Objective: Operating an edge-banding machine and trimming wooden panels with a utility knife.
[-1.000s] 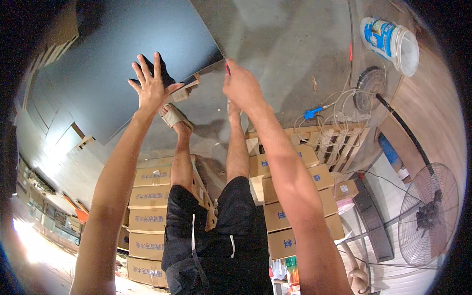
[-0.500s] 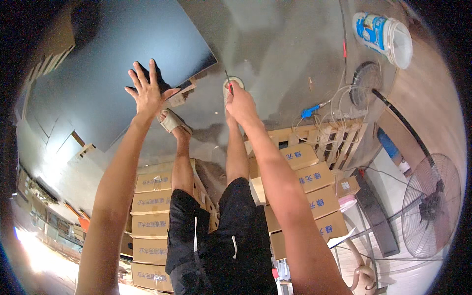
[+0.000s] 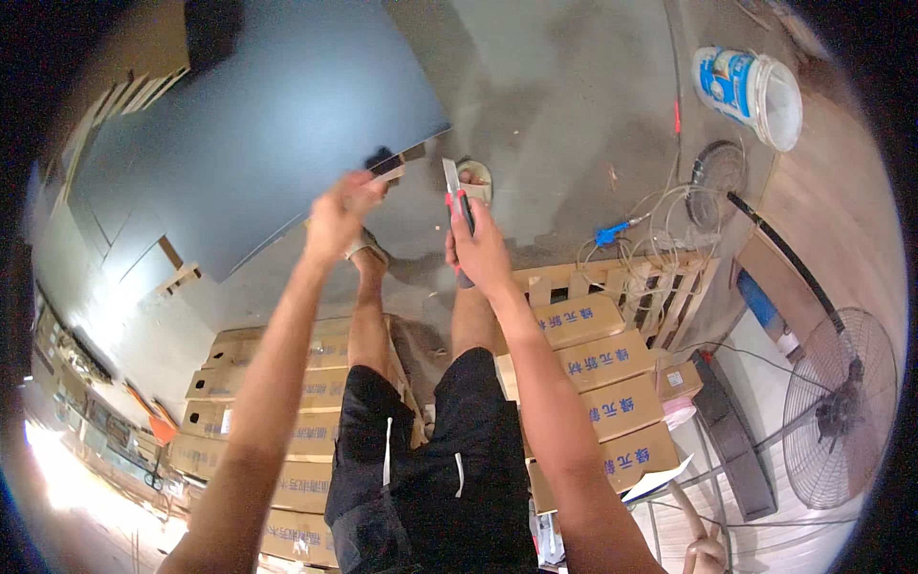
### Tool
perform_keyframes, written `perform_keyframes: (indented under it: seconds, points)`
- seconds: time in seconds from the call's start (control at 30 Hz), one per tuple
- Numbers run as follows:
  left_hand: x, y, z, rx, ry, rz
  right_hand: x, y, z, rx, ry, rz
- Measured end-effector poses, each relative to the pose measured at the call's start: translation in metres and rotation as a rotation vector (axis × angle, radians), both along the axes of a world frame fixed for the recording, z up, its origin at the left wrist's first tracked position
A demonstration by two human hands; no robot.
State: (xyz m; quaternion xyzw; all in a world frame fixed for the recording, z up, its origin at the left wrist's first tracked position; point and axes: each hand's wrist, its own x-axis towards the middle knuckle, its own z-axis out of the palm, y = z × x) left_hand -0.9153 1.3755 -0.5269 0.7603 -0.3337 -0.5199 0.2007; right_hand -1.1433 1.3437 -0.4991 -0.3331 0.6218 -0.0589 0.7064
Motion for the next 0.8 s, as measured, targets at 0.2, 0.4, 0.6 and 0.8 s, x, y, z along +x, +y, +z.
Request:
perform_keyframes:
  seconds: [0.2,0.4,0.6,0.8]
  points:
    - [-0.043,0.046,0.061,0.301,0.752,0.515,0.05,0.043,0.05,0.223,-0.483,-0.16]
    - [-0.009,0.061,0.091,0.364,0.667,0.586,0.081,0.062,0.076,0.264,-0.612,-0.239]
    - [0.049,0.096,0.1,0.111,0.156,0.597,0.098,0.067,0.027,0.459,-0.6,0.182]
    - [0.087,0.176,0.145,0.064,0.001,0.554,0.081,-0.017,-0.117,0.065,-0.222,-0.699]
